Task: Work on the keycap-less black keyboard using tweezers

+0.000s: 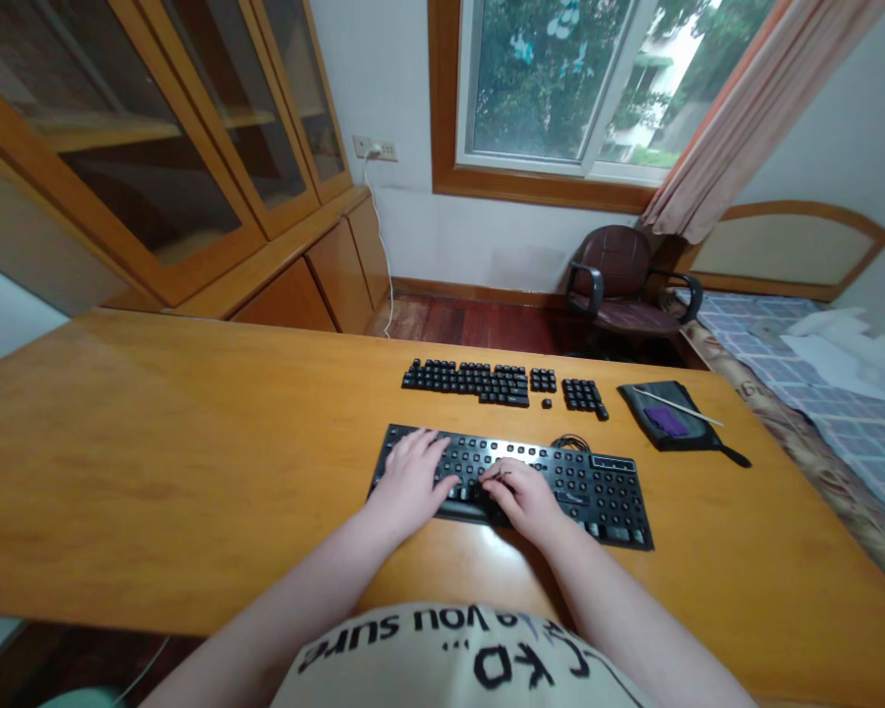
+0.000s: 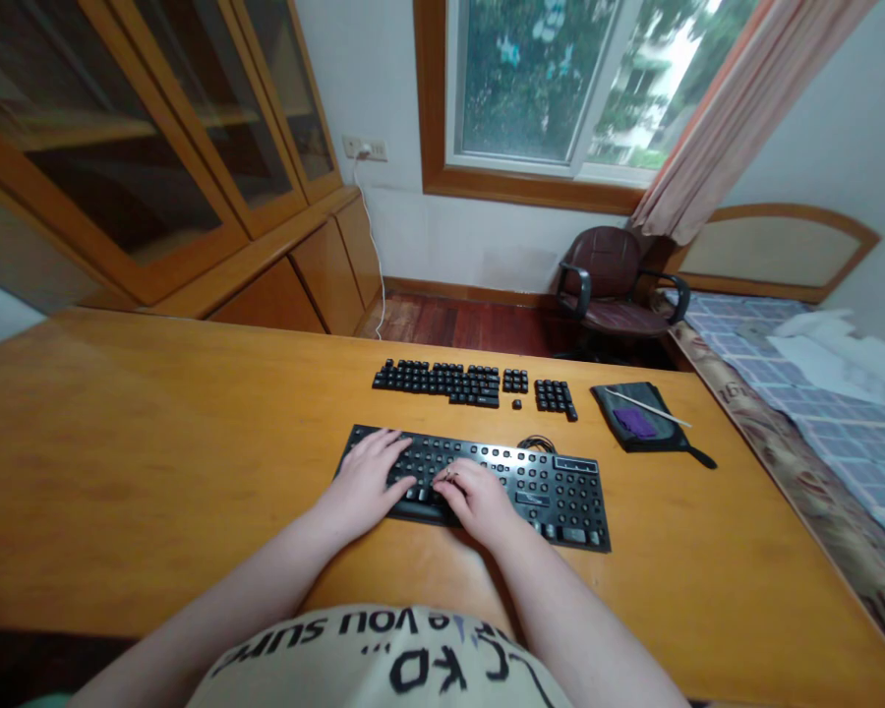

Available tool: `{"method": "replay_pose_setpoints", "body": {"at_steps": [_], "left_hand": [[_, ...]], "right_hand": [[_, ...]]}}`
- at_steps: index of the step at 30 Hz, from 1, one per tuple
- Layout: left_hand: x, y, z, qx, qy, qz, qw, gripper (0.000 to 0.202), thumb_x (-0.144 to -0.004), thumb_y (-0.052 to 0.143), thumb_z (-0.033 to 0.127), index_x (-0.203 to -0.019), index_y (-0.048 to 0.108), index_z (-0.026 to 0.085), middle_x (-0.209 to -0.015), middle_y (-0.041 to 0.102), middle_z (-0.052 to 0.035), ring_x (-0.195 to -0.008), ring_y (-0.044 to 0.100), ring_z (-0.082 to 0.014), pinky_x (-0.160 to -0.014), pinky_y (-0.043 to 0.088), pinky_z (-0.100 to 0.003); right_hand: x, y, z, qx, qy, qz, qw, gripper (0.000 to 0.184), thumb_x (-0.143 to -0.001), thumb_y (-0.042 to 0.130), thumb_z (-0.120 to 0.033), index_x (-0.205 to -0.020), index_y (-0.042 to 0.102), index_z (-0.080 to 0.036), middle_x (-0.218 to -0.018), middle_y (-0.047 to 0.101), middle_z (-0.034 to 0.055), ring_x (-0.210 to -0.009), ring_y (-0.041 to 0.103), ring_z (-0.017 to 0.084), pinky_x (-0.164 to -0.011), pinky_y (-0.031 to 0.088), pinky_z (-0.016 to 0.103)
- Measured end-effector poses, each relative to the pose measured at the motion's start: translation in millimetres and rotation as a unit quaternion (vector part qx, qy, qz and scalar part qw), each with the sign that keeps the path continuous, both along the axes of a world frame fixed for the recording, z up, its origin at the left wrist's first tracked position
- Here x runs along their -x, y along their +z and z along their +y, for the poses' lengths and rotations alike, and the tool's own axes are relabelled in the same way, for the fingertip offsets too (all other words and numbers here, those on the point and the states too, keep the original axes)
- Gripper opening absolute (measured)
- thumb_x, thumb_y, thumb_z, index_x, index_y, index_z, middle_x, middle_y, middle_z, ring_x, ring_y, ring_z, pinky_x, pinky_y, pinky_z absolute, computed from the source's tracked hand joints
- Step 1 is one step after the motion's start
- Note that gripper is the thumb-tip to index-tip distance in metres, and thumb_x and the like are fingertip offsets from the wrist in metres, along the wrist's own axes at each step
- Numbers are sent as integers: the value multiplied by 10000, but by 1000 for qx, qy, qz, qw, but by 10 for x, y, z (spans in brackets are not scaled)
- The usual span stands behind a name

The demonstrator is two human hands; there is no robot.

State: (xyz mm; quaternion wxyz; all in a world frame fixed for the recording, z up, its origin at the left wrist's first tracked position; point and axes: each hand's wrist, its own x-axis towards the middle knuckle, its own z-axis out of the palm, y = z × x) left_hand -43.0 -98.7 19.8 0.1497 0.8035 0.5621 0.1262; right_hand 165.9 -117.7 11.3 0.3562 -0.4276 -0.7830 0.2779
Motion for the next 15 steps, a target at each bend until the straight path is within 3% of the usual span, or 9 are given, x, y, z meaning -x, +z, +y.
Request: {"method": "replay_pose_setpoints", "body": {"at_steps": [2,4,8,15], "left_hand": [[-123,23,-41,21,-109,-35,993,509,-762,598,420,-1232,498,252,-1303,497,-62,-1234,386,-251,-1046,288,-414],[-203,12,-79,29,-160,-55,985,532,-728,641,430,-1219,509,271,-1266,529,-53,-1202,415,-248,-1032,303,-412],[-225,-58,-118,12,-170,-58,984,554,-700,672,438,-1205,523,268,-1251,541,-66,-1209,399,-267,-1038,274,-449],[-193,-107,-107,-1,-170,-68,983,534,-687,685,430,-1172,539,261,-1231,546,-54,-1191,411,-248,-1038,267,-421]], "right_hand": [[1,1,-3,-4,18,-7,1000,193,-880,467,-274,-859,647,-210,-816,666,53,-790,611,173,-730,486,311],[0,-14,-6,-9,28,-17,999,197,-880,468,-274,-876,657,-219,-843,680,55,-807,620,178,-749,487,321],[-10,-59,-8,-6,18,-19,1000,197,-872,488,-272,-903,678,-230,-858,699,57,-809,640,188,-756,495,336],[-30,-60,6,0,48,-15,999,185,-865,511,-285,-909,687,-253,-918,705,42,-852,650,180,-788,504,332]]}}
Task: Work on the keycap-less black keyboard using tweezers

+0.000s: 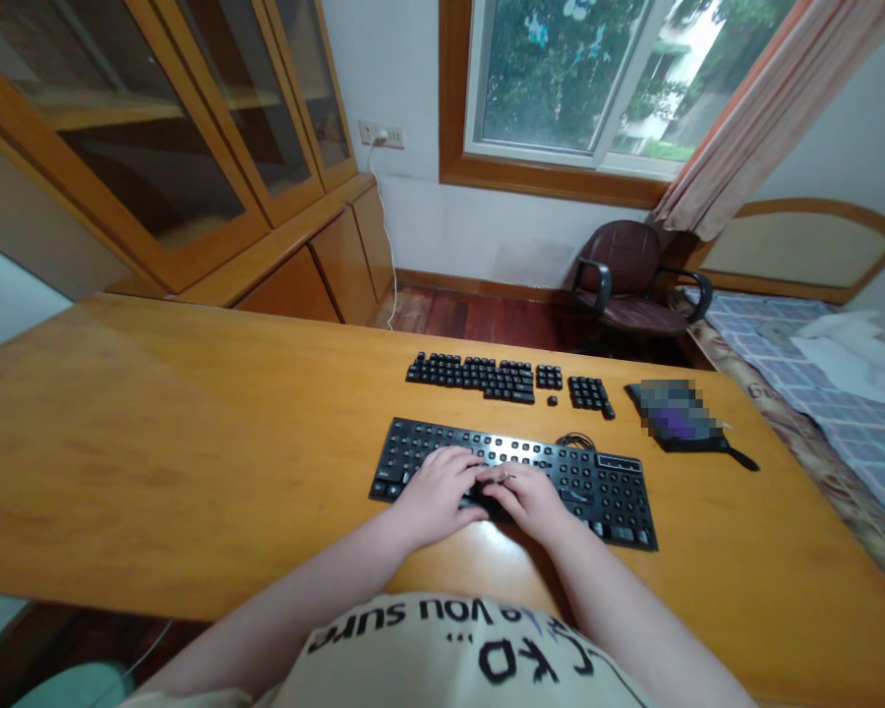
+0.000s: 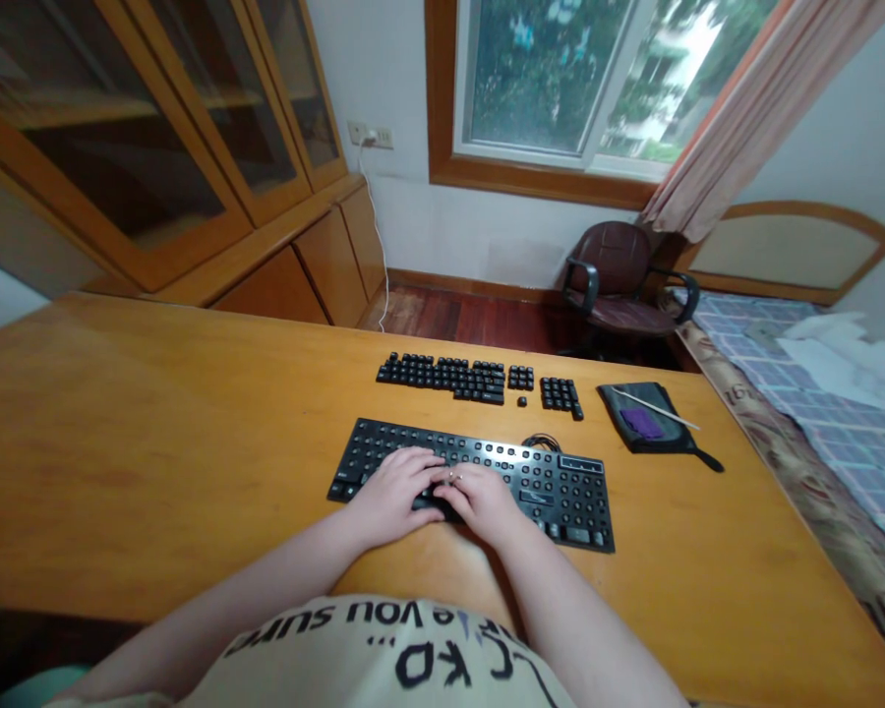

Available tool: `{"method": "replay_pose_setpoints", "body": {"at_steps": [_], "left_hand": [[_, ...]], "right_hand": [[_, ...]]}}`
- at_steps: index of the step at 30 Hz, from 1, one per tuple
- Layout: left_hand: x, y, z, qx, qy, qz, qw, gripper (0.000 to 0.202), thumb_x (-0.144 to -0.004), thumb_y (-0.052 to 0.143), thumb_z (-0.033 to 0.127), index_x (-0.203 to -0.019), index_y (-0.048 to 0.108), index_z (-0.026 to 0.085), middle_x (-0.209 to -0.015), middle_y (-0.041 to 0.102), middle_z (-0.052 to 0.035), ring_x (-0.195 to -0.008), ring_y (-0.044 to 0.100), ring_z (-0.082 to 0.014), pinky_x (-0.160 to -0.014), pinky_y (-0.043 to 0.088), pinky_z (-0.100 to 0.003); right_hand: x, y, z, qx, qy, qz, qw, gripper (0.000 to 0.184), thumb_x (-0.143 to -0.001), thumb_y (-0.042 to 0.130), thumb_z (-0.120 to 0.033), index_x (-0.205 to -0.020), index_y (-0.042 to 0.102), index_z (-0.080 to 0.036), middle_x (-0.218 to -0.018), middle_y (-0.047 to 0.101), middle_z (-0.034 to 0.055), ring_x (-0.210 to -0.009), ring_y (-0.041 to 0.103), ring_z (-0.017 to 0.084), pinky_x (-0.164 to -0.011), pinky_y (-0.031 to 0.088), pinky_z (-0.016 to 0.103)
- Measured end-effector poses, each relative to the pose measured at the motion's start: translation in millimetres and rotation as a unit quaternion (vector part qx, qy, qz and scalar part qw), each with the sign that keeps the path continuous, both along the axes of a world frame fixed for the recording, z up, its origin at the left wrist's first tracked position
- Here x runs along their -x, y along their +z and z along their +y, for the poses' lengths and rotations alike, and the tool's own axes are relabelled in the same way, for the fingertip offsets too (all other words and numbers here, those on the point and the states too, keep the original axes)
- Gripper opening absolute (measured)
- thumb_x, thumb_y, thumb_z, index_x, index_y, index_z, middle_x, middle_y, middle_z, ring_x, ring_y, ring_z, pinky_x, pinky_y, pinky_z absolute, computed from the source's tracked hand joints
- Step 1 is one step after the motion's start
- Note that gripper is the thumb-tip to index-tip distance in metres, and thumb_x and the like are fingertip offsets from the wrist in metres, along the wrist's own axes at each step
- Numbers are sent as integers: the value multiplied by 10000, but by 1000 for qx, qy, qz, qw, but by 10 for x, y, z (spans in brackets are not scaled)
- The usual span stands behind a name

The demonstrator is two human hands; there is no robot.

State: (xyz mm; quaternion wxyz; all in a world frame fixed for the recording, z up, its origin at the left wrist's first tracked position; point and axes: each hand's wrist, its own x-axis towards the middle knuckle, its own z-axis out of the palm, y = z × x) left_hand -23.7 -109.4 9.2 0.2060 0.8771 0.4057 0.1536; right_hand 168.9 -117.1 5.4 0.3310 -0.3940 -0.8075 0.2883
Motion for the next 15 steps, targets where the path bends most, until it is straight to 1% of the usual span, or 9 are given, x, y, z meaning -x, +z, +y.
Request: {"method": "replay_pose_setpoints", "body": {"at_steps": [6,12,15], "left_hand": [[-18,17,3,6,3,-12,1000,494,-692,678,438,-1135,559,251,-1192,561,-53,-1163,426,-244,-1024,275,-409],[-12,27,6,4,0,-20,1000,475,-720,642,470,-1133,563,248,-1185,564,-49,-1157,429,-239,-1021,277,-396],[-12,26,10,0,-3,-20,1000,490,-706,664,445,-1142,556,251,-1189,562,-44,-1155,428,-236,-1019,279,-398]], "right_hand": [[9,22,14,-5,12,-23,1000,186,-862,519,-280,-961,674,-258,-945,699,49,-865,642,186,-794,501,347],[0,22,-1,-8,38,-17,999,177,-859,522,-260,-926,686,-271,-918,710,33,-859,643,181,-791,498,333],[-8,-3,3,-19,20,-7,1000,159,-855,532,-246,-909,682,-252,-919,707,40,-856,645,174,-791,500,325]]}}
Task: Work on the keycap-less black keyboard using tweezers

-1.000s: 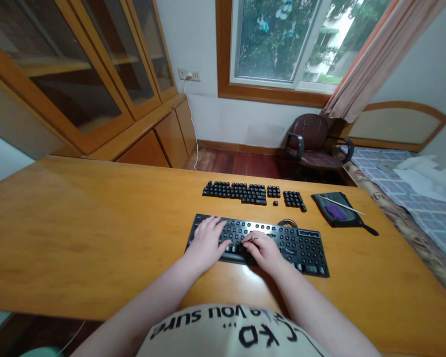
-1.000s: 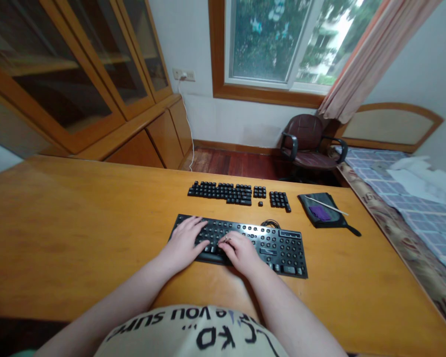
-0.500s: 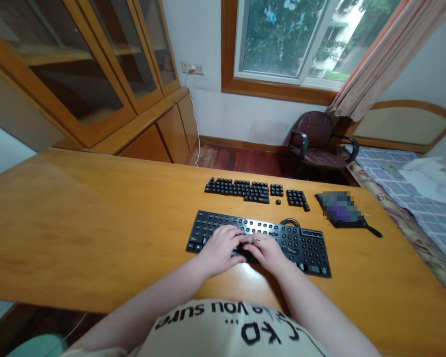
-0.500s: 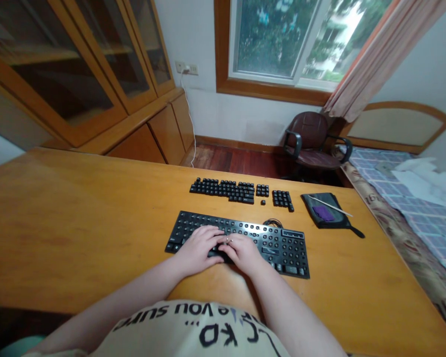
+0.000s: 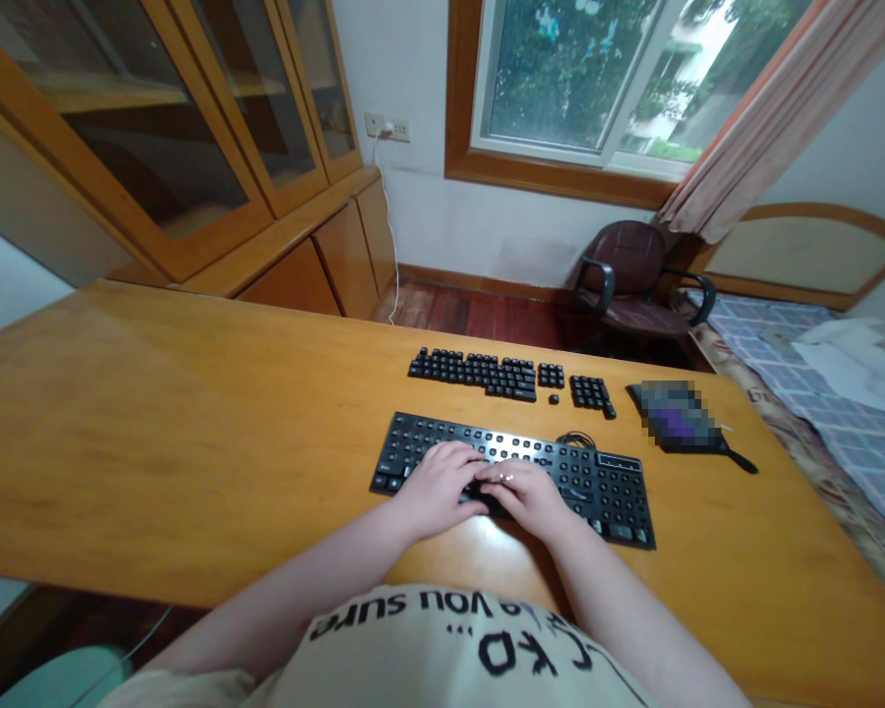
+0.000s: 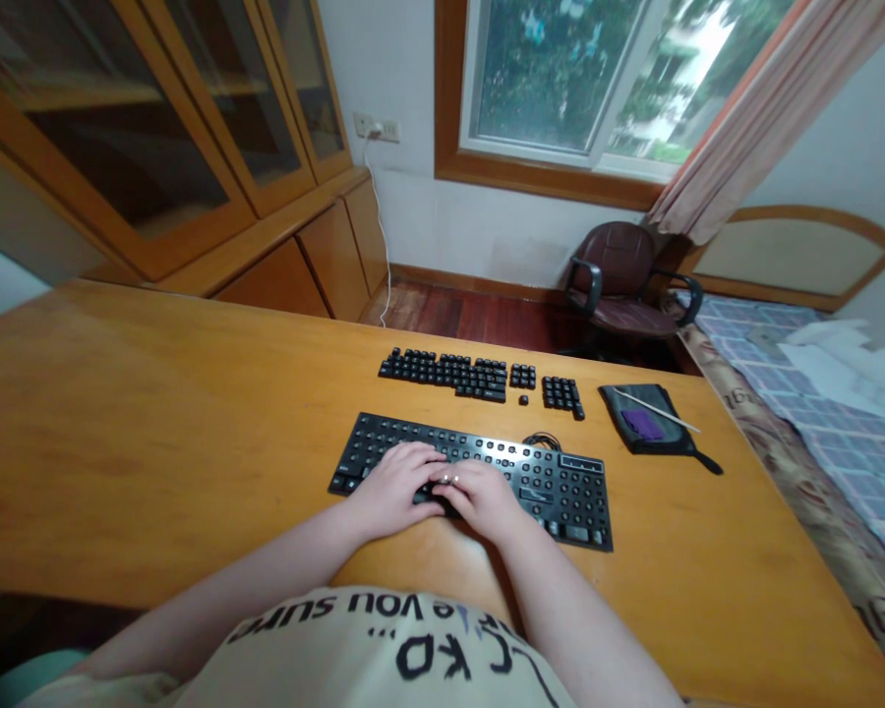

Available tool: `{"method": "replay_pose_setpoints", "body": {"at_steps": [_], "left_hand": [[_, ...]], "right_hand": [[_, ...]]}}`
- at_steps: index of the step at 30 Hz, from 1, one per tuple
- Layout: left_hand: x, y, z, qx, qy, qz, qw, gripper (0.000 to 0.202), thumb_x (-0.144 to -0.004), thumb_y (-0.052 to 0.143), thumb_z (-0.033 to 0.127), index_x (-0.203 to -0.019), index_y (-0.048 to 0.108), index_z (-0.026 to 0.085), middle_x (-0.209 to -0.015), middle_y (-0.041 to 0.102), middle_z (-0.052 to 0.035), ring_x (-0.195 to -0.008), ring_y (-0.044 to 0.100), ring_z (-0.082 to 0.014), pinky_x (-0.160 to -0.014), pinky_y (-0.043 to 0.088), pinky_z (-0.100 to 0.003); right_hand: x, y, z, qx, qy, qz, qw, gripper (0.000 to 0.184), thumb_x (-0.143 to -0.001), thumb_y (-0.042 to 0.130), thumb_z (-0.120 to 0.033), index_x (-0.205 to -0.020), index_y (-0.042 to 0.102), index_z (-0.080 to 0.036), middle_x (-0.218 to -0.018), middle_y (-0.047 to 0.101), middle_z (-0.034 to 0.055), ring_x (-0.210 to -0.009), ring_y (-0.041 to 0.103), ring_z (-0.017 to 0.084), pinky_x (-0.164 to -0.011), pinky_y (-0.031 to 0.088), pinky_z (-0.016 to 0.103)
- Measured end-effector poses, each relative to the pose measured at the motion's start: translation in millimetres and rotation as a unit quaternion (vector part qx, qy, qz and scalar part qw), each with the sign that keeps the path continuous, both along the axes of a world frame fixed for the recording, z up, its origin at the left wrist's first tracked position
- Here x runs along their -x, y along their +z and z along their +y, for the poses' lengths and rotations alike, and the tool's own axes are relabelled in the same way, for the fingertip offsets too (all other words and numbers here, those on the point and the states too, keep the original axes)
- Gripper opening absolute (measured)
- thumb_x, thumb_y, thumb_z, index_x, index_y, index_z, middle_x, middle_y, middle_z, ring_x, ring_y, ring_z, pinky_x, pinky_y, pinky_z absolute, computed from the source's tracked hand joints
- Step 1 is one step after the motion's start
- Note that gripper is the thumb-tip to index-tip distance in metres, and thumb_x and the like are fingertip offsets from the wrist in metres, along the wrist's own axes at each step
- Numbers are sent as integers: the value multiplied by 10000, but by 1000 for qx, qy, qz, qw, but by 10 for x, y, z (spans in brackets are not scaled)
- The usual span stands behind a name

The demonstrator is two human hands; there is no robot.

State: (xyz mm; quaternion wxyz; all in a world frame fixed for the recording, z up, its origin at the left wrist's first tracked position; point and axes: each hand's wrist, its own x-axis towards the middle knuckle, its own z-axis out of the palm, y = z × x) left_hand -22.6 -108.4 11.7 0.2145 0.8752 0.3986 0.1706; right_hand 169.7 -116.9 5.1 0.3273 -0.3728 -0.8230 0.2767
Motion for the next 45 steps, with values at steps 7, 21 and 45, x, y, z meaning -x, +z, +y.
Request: {"method": "replay_pose_setpoints", "body": {"at_steps": [7,21,45], "left_hand": [[14,-18,6,-15,-7,1,1000,484,-711,668,426,-1143,574,230,-1204,566,-50,-1152,429,-250,-1003,298,-425],[0,-96,20,-9,13,-23,1000,319,-750,651,355,-1062,641,289,-1150,633,1,-1136,477,-232,-981,337,-422],[4,-113,26,-14,39,-59,997,401,-765,629,389,-1134,573,242,-1084,647,-41,-1041,546,-214,-972,362,-411]], "right_hand": [[23,-24,-9,-12,-51,1,999,166,-875,502,-260,-873,659,-208,-853,703,56,-791,657,167,-739,524,300],[45,-135,-62,-45,-78,-55,994,193,-905,433,-251,-852,610,-195,-843,692,68,-781,647,178,-721,521,312],[-79,-64,9,8,-167,96,981,191,-863,497,-277,-806,664,-204,-801,704,41,-751,656,174,-711,519,297]]}}
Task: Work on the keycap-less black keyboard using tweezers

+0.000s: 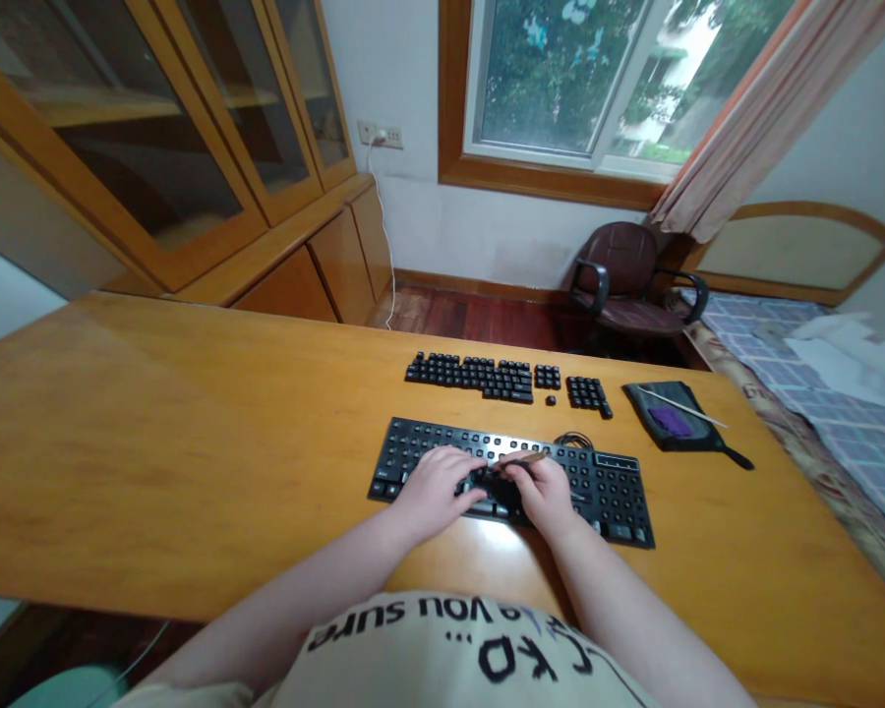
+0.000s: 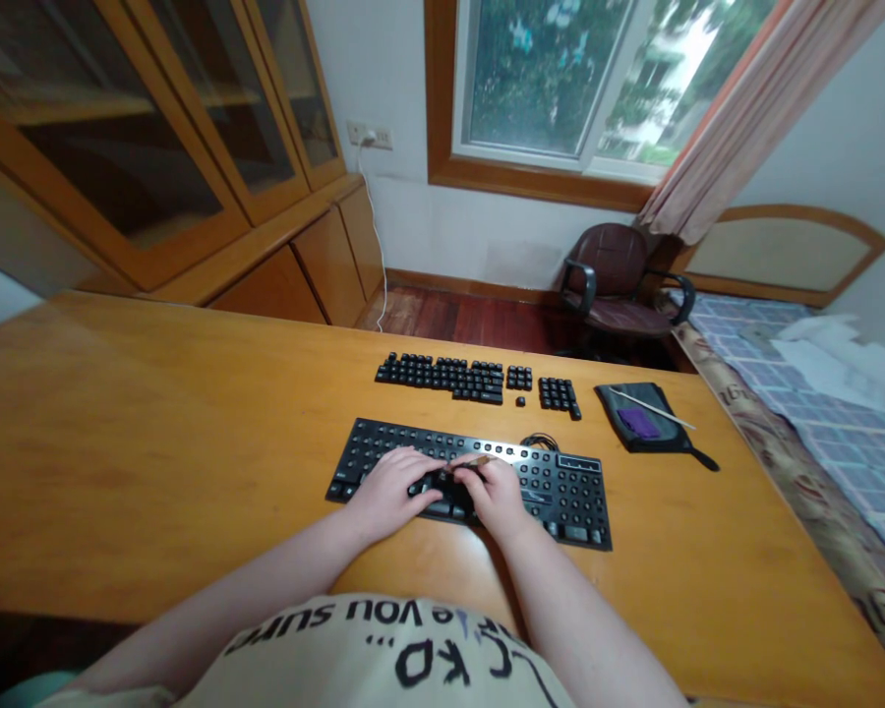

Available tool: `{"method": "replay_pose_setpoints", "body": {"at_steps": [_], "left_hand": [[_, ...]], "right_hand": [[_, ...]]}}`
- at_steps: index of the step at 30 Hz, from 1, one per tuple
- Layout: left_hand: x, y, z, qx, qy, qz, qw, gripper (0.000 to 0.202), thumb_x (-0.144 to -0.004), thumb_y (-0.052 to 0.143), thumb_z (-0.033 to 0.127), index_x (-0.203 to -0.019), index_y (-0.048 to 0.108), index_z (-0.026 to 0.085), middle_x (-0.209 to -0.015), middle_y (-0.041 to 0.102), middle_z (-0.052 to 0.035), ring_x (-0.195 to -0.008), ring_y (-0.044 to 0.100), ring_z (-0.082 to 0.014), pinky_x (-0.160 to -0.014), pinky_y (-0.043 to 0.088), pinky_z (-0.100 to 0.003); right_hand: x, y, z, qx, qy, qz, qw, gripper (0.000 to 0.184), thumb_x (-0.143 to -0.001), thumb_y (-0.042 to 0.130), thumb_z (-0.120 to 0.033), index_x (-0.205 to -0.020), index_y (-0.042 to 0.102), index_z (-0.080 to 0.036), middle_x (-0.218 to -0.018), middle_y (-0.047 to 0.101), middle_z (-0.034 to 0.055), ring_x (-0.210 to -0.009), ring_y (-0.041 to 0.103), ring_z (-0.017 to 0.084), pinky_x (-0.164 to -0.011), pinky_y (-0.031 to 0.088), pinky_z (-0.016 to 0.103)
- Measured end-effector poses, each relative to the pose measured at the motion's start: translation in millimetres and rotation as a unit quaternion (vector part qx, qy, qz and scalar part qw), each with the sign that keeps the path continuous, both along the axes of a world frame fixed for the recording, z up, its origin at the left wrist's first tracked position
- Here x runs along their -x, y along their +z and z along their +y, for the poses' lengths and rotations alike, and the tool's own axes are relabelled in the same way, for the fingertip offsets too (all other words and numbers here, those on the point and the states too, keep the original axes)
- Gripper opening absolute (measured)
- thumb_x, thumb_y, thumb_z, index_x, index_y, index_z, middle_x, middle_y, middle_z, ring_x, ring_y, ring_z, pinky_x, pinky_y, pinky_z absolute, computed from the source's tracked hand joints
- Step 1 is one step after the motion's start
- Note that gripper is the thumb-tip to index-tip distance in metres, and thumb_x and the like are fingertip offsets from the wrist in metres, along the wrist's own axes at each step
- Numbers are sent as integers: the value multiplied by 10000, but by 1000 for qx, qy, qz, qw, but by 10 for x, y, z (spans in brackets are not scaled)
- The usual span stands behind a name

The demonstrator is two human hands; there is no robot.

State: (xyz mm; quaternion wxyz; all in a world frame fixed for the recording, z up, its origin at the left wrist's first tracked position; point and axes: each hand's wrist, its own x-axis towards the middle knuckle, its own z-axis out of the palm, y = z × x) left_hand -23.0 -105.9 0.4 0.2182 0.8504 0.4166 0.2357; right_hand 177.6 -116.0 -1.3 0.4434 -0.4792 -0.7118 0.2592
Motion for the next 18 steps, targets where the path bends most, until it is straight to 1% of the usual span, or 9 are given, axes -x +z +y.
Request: {"method": "replay_pose_setpoints", "body": {"at_steps": [3,6,9,12,15,18], "left_hand": [[-2,12,2,2,0,-21,1000,283,-800,593,340,-1062,606,235,-1006,670,-28,-957,576,-191,-970,361,-407],[-1,3,6,5,22,-42,999,215,-816,569,312,-996,634,216,-944,680,-34,-914,583,-188,-909,411,-378],[3,-21,5,-1,49,-62,997,217,-810,573,289,-998,639,205,-951,682,-43,-906,587,-191,-871,440,-358],[4,-34,-3,-8,59,-71,996,251,-805,565,243,-1043,631,202,-962,680,-54,-903,593,-192,-855,454,-351],[8,-23,-5,-3,50,-80,996,276,-824,538,240,-1089,613,218,-988,677,-51,-913,594,-188,-867,453,-361],[20,8,4,22,30,-97,995,267,-834,542,282,-1087,614,234,-1038,667,-44,-954,584,-187,-890,447,-366]], "right_hand": [[18,19,-5,-7,33,11,999,175,-854,520,-270,-797,676,-214,-792,712,33,-748,658,170,-715,517,300],[47,52,-11,-15,49,25,998,148,-847,537,-260,-867,681,-231,-794,714,27,-759,656,173,-728,512,317],[77,73,-19,6,60,37,997,149,-845,540,-263,-878,683,-235,-812,717,33,-768,659,178,-728,518,325],[109,73,-28,45,87,50,994,166,-851,526,-266,-888,682,-224,-830,720,42,-776,668,176,-736,529,322],[127,59,-30,60,96,55,992,179,-861,506,-247,-896,679,-219,-858,719,43,-797,670,169,-756,531,313],[124,40,-22,47,76,50,995,184,-865,497,-240,-896,678,-222,-855,716,37,-808,667,167,-768,529,317]]}}
